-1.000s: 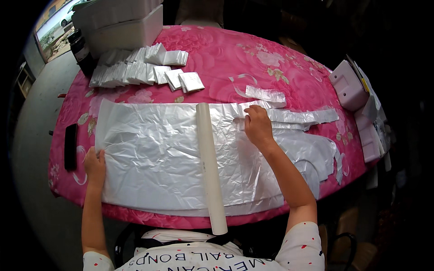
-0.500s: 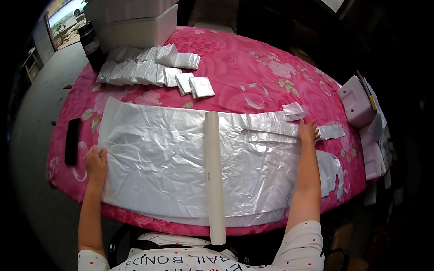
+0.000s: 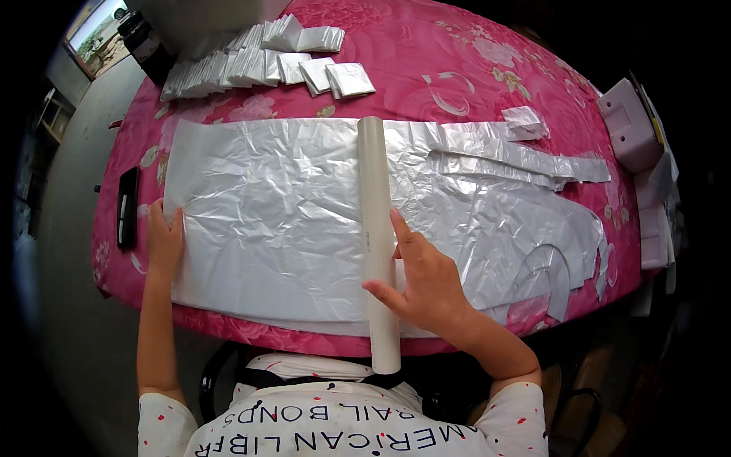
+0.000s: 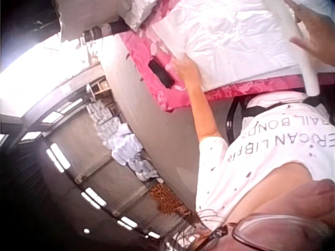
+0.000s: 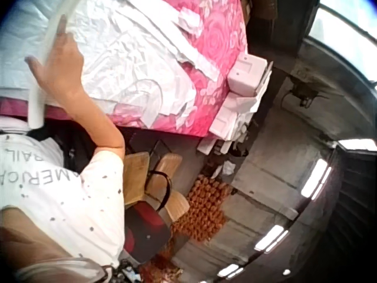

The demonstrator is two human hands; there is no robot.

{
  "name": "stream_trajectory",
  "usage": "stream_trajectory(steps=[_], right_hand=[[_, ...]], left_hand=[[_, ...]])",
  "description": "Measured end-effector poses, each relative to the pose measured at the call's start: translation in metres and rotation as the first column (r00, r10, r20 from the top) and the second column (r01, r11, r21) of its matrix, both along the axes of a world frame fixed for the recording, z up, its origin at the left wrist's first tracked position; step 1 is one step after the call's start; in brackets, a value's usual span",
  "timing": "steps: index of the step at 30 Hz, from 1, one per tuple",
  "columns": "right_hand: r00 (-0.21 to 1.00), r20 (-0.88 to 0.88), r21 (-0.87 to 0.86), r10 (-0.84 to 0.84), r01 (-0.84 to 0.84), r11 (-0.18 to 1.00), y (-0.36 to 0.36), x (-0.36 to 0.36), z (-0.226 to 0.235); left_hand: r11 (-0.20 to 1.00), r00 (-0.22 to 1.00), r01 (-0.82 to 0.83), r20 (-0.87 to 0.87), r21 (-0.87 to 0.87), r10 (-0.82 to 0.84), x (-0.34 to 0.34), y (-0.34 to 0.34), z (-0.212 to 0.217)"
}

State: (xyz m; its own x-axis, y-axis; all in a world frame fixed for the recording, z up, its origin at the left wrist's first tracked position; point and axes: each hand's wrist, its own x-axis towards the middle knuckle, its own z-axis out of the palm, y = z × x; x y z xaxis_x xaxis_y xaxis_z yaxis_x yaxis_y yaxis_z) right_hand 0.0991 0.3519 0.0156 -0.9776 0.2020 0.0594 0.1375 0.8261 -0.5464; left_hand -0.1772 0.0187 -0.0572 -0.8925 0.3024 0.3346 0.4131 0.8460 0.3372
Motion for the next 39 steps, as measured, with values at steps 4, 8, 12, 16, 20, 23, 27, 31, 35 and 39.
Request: stream_trajectory(steps=[4, 8, 12, 16, 20, 23, 27, 31, 35, 39], right_hand=[[0.986, 0.163, 0.072, -0.045, 0.034, 0.997, -0.027, -0.016, -0.002], [0.946, 0.321, 0.007, -0.055, 0.056, 0.998, -0.029, -0.029, -0.007], [0.972, 0.22, -0.103, 0.079, -0.057, 0.993, -0.057, -0.04, -0.001], [0.961, 0.112, -0.129, 0.254, -0.24, 0.962, -0.121, -0.062, 0.0], [0.958, 0.126, -0.12, 0.257, -0.242, 0.963, -0.141, -0.082, -0.019], [0.964, 0.161, -0.033, 0.211, -0.209, 0.977, -0.132, -0.081, -0.02], [0.971, 0.222, 0.157, 0.083, -0.12, 0.98, -0.094, -0.06, -0.011], [0.945, 0.281, 0.275, -0.169, 0.09, 0.957, -0.029, -0.027, -0.003], [0.859, 0.257, 0.416, -0.444, 0.316, 0.852, 0.043, 0.027, 0.003], [0.693, 0.238, 0.532, -0.68, 0.493, 0.689, 0.124, 0.083, 0.0]], left_hand=[[0.987, 0.938, 0.089, -0.323, -0.134, -0.128, 0.01, 0.011, 0.029], [0.886, 0.886, 0.463, 0.016, -0.016, -0.463, 0.057, 0.05, 0.061], [0.848, 0.88, 0.472, 0.076, -0.24, -0.468, 0.063, 0.053, 0.036], [0.872, 0.911, 0.412, 0.148, -0.264, -0.385, 0.057, 0.04, 0.008], [0.896, 0.93, 0.366, 0.074, -0.253, -0.359, 0.059, 0.033, -0.001], [0.884, 0.929, 0.367, 0.066, -0.289, -0.364, 0.063, 0.034, 0.005], [0.882, 0.932, 0.359, 0.06, -0.305, -0.358, 0.061, 0.031, 0.0], [0.89, 0.938, 0.344, 0.073, -0.298, -0.338, 0.063, 0.03, 0.001], [0.89, 0.935, 0.351, 0.066, -0.29, -0.347, 0.06, 0.032, -0.001], [0.889, 0.936, 0.346, 0.044, -0.298, -0.35, 0.06, 0.028, -0.002]])
